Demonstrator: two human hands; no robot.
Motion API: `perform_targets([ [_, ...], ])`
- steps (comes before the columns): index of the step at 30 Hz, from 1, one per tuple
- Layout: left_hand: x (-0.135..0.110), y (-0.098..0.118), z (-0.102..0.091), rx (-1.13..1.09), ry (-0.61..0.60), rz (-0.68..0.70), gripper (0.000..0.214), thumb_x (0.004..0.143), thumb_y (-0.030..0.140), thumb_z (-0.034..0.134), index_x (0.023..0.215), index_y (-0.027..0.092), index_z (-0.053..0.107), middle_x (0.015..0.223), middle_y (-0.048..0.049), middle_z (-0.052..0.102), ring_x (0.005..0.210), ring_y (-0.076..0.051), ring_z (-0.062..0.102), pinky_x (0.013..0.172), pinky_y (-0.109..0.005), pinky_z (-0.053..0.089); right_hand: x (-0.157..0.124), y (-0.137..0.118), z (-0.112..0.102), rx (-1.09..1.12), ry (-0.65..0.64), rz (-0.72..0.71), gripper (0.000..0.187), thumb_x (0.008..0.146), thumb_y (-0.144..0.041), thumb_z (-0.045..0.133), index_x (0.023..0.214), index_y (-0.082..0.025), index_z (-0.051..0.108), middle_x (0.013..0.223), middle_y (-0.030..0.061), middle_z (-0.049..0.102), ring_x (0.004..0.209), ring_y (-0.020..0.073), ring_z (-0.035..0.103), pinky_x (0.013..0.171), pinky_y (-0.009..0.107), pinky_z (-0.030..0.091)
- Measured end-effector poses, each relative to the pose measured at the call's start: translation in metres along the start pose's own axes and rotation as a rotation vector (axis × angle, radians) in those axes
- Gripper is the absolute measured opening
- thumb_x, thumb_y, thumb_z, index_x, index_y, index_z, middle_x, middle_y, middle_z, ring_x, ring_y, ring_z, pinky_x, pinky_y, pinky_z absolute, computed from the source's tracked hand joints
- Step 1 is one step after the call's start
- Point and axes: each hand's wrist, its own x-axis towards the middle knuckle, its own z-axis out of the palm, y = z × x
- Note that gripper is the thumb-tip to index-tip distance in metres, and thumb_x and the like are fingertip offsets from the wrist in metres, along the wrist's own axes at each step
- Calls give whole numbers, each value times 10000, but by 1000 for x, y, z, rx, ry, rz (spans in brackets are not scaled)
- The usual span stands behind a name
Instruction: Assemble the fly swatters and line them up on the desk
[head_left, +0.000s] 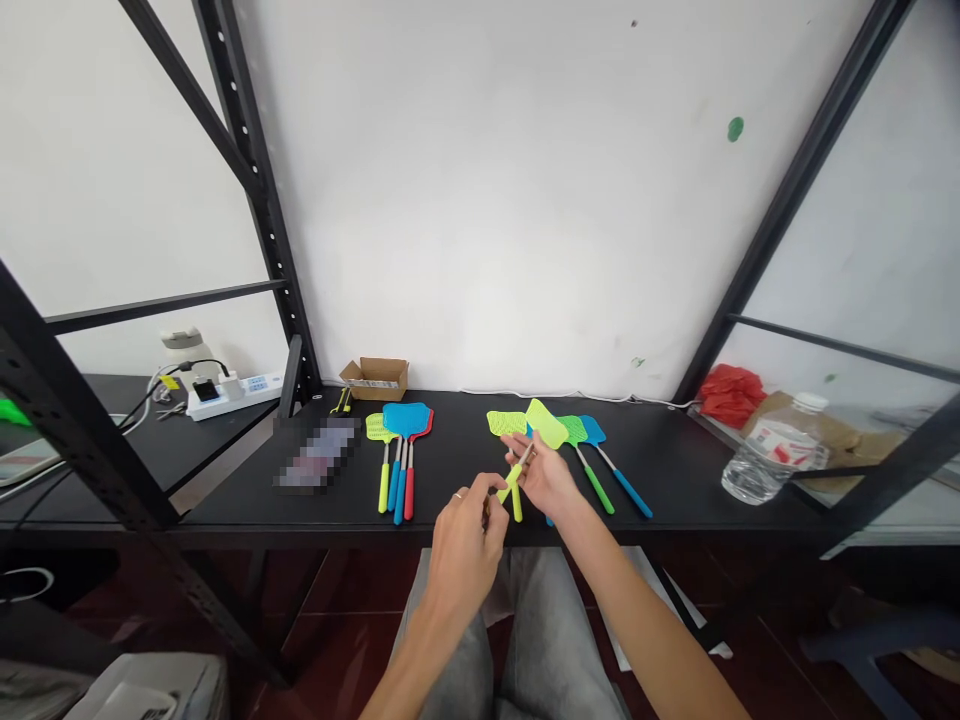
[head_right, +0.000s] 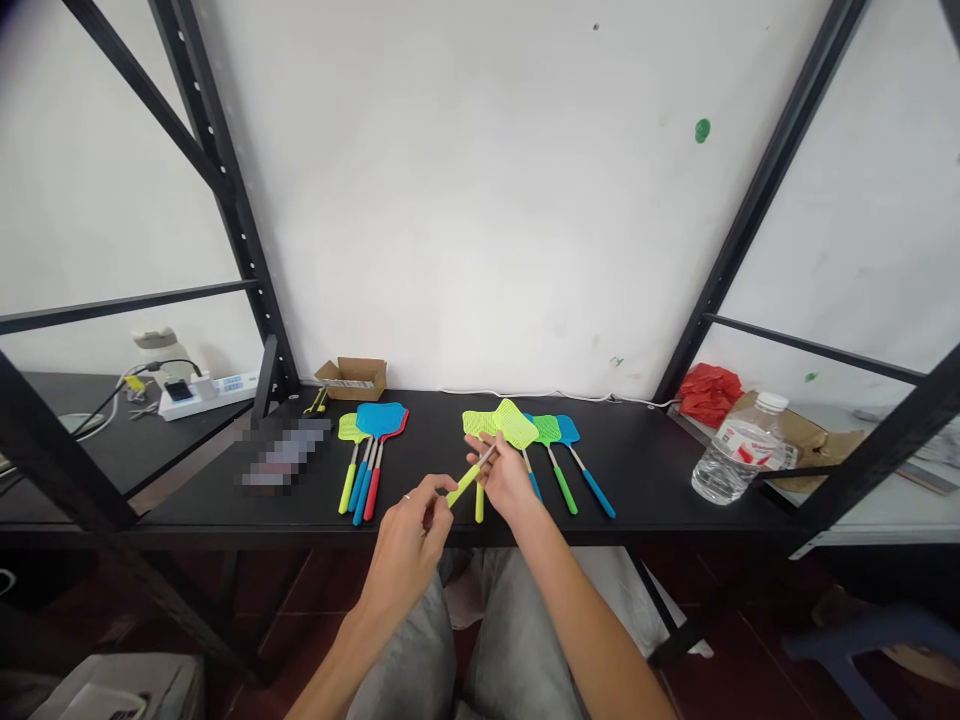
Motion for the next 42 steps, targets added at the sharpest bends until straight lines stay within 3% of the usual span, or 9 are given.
perform_targets([
  [6, 7, -10, -15, -207, -71, -116, 236, 818, 234, 438, 984, 229, 605, 525, 68, 401, 482, -123, 340, 501, -220, 208, -5, -22, -5, 76, 44, -151, 303, 880, -468, 594, 918, -189, 704, 912, 79, 734, 632, 150, 656, 488, 239, 515],
  [14, 10, -16, -13, -146, -95, -99, 248, 865, 445, 535, 906, 233, 658, 501, 69, 366, 455, -122, 285, 500, -234, 158, -39, -6, 13, -179, -140, -200, 389, 739, -492, 758, 918, -147, 741, 790, 60, 705, 674, 156, 672, 547, 222, 547],
  [21, 10, -19, -22, 75, -104, -6, 259, 918, 410, 481, 800, 263, 659, 516, 36, 451, 472, -151, 361, 520, -252, 148, -35, -6, 1, -261, -43, -262, 343, 635, -397, 850, 802, -121, 732, 726, 67, 710, 623, 148, 651, 582, 251, 535],
  [26, 11, -23, -27, 116, -191, 17, 323, 958, 363, 404, 765, 254, 640, 592, 17, 533, 520, -160, 405, 541, -250, 178, -30, -6, -5, -240, -33, -273, 319, 634, -362, 860, 798, -123, 726, 719, 58, 699, 613, 138, 625, 563, 247, 514],
  [32, 13, -24, -36, 136, -223, 45, 300, 951, 400, 429, 823, 258, 660, 585, 22, 537, 539, -163, 437, 540, -249, 188, -28, -5, -6, -261, -40, -306, 293, 672, -348, 844, 828, -129, 727, 737, 53, 691, 619, 134, 616, 571, 252, 515],
  [37, 16, -25, -54, 212, -278, 67, 297, 949, 431, 428, 808, 252, 619, 553, 46, 493, 527, -147, 401, 537, -249, 196, -21, -16, -13, -206, 7, -327, 289, 647, -333, 859, 816, -133, 736, 731, 49, 687, 599, 129, 601, 539, 249, 511],
  [42, 20, -32, -80, 253, -406, 53, 336, 958, 456, 389, 812, 233, 595, 635, 42, 495, 592, -135, 416, 565, -239, 245, -11, -43, -35, -120, 124, -346, 299, 565, -294, 910, 761, -142, 743, 720, 29, 683, 614, 107, 597, 549, 204, 525],
])
